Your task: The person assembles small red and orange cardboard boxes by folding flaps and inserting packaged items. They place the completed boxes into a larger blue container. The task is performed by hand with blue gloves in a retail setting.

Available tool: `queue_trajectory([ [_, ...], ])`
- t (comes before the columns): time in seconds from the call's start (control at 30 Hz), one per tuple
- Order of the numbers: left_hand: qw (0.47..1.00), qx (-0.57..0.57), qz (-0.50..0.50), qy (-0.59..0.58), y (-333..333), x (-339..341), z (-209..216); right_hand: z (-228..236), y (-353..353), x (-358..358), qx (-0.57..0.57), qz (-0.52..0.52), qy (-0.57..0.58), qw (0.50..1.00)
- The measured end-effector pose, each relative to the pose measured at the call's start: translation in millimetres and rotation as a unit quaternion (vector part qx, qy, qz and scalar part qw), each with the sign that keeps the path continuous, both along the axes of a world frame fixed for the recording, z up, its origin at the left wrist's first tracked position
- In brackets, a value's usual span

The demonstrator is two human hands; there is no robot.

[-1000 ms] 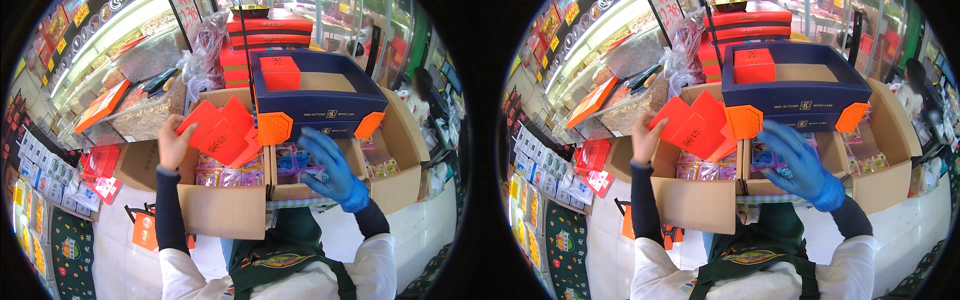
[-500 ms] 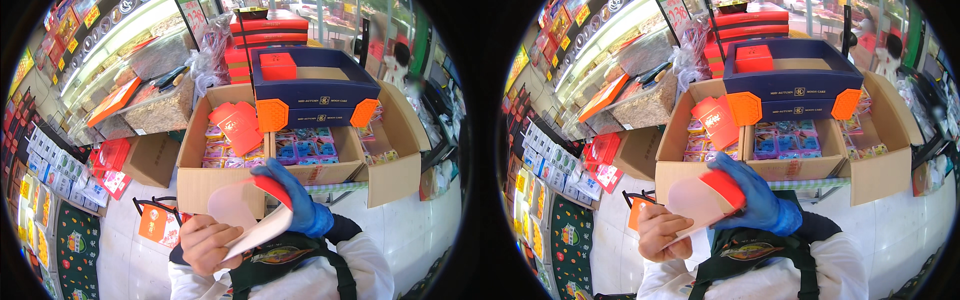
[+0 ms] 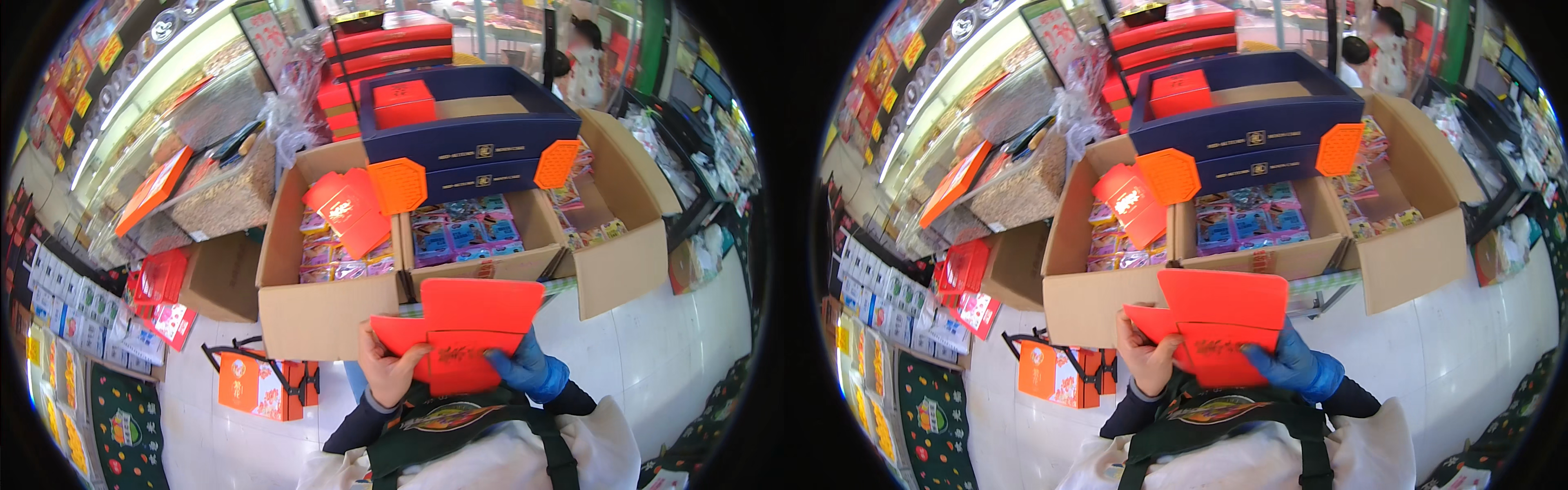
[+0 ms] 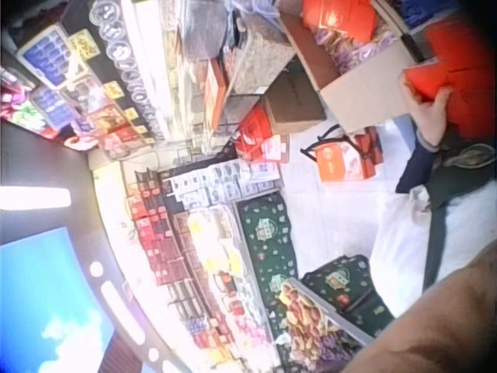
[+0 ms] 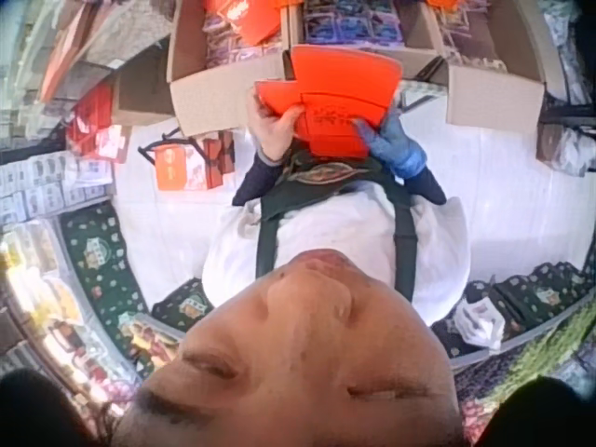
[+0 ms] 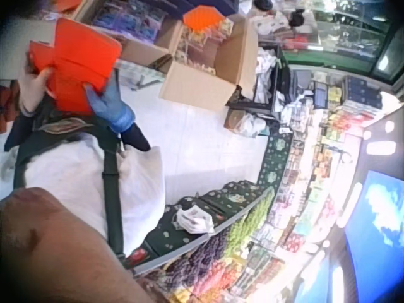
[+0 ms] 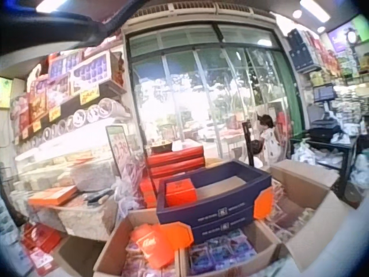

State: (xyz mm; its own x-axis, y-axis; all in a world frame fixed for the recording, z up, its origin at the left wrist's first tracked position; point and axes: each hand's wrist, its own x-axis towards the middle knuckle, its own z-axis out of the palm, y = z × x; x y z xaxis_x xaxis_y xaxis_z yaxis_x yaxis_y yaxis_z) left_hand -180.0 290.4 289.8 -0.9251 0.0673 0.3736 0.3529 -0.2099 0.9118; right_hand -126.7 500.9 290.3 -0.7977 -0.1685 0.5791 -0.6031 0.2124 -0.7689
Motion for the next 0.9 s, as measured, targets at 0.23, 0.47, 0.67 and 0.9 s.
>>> queue_trajectory([
  [0.23, 0.974, -0.174, -0.070, 0.124, 9.6, -24.4, 0.0, -19.1, -8.6, -6.4, -0.129, -0.003, -0.077, 0.989],
  [0.47, 0.966, -0.189, -0.124, 0.127, 9.3, -19.1, -31.2, -40.7, -9.9, -18.4, -0.113, -0.070, -0.055, 0.990],
  [0.67, 0.957, -0.185, -0.196, 0.104, 6.1, -2.7, -36.1, -50.2, 0.8, 3.9, -0.148, -0.089, -0.161, 0.972],
  [0.9, 0.955, -0.135, -0.264, -0.008, 5.4, 11.8, -26.5, -49.1, 8.0, 38.1, -0.205, -0.072, -0.268, 0.939],
])
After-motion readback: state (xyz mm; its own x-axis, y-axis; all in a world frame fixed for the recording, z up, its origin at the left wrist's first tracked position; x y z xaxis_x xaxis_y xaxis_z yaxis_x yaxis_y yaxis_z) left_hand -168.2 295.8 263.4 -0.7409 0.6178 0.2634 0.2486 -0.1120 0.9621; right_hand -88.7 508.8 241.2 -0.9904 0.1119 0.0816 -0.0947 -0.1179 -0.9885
